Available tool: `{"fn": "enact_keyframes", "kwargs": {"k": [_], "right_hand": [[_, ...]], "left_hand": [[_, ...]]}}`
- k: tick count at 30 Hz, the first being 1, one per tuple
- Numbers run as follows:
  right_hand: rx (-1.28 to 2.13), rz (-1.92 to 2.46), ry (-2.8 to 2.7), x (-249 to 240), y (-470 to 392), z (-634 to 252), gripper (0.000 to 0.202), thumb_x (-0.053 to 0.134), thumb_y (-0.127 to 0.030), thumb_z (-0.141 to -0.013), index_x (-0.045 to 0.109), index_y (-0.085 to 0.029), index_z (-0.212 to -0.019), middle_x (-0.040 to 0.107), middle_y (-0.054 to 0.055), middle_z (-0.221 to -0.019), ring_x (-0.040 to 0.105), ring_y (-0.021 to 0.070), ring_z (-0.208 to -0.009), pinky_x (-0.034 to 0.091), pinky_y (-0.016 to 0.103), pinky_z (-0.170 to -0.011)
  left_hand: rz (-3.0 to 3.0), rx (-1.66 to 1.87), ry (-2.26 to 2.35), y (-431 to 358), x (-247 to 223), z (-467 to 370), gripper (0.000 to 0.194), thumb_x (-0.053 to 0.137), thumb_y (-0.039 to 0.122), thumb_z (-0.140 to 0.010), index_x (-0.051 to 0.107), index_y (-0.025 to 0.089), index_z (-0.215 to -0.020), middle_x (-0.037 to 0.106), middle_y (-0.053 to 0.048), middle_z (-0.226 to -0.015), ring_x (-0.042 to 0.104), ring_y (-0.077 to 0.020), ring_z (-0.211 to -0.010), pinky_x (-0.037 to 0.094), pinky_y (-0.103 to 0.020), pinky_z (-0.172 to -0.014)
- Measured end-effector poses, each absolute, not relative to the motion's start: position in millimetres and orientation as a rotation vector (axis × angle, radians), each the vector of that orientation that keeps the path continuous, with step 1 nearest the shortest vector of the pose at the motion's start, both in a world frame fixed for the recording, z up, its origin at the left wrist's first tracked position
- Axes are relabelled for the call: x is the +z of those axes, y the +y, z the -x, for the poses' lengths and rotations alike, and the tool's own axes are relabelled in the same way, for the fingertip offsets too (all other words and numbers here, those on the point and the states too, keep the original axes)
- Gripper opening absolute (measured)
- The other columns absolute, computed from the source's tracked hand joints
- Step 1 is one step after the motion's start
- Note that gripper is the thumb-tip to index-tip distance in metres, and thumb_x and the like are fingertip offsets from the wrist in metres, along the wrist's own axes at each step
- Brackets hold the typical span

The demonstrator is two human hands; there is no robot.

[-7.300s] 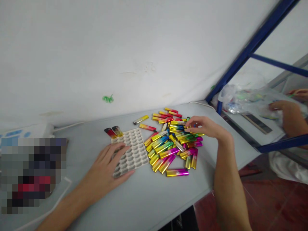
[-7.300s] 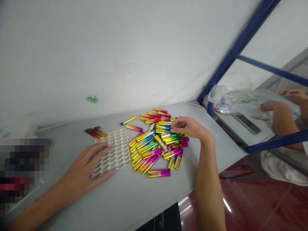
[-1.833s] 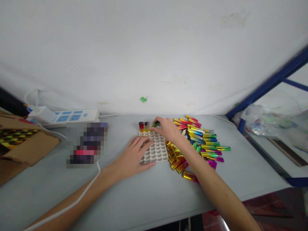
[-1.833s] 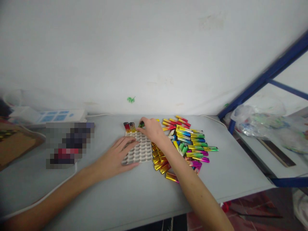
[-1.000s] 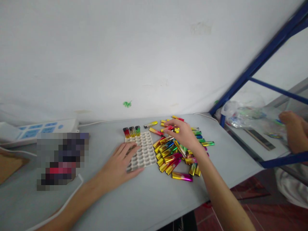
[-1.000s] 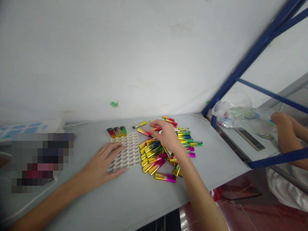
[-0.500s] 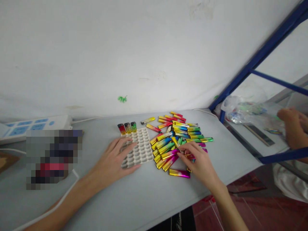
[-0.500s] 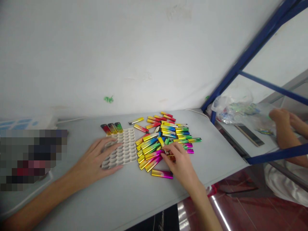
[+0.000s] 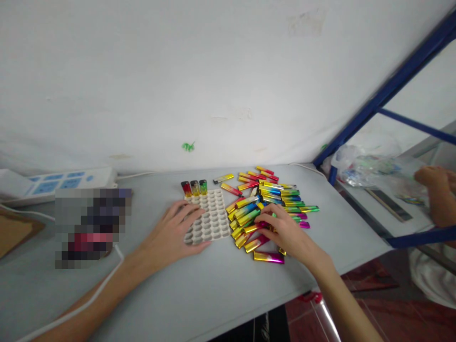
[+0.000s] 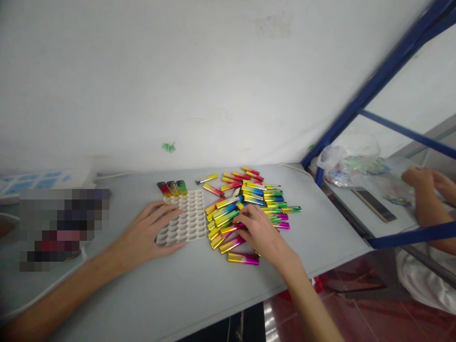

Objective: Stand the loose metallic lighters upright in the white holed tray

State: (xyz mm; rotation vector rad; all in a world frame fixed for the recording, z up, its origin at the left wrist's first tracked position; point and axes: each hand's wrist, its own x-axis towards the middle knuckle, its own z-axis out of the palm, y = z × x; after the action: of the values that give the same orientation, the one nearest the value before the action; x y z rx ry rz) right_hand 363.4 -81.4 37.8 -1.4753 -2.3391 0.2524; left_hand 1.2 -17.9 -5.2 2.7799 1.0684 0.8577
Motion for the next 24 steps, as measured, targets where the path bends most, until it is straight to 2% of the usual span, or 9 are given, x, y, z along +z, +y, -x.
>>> {"fn": "enact_keyframes", "kwargs": {"k": [9, 19, 24], "right_hand": [[0.218, 1.476, -2.277, 30, -89, -363, 0.022, 0.075, -0.017, -0.101, 0.08, -0.026, -0.121, 0.078, 0.012, -0.124, 0.074, 0.0314, -0.115, 0.065, 0.054, -0.103], [0.2, 1.355, -2.197, 33, -100, -366, 0.018, 0.073, -0.025, -0.106, 0.078, -0.024, -0.124, 0.08, 0.012, -0.124, 0.076, 0.029, -0.115, 0.064, 0.049, -0.103], [0.148, 1.363, -2.167, 30, -85, -371, 0.019, 0.068, -0.023, -0.108, 0.08, -0.026, -0.123, 0.079, 0.012, -0.124, 0.076, 0.0302, -0.117, 0.064, 0.053, -0.104]], "left_hand": [[-2.788, 0.829, 1.015, -15, -4, 3, 0.063, 0.085, 0.052, -0.089, 0.071, 0.018, -0.141, 0.073, -0.016, -0.135, 0.059, -0.0386, -0.131, 0.057, -0.058, -0.115], [-2.835, 0.826, 0.998, -14, -5, 2, 0.065, 0.086, 0.05, -0.089, 0.071, 0.017, -0.143, 0.071, -0.016, -0.135, 0.057, -0.0381, -0.131, 0.056, -0.056, -0.116], [-2.828, 0.841, 0.997, -15, -5, 2, 0.065, 0.086, 0.05, -0.089, 0.07, 0.018, -0.143, 0.071, -0.015, -0.135, 0.057, -0.0377, -0.131, 0.056, -0.055, -0.116]]}}
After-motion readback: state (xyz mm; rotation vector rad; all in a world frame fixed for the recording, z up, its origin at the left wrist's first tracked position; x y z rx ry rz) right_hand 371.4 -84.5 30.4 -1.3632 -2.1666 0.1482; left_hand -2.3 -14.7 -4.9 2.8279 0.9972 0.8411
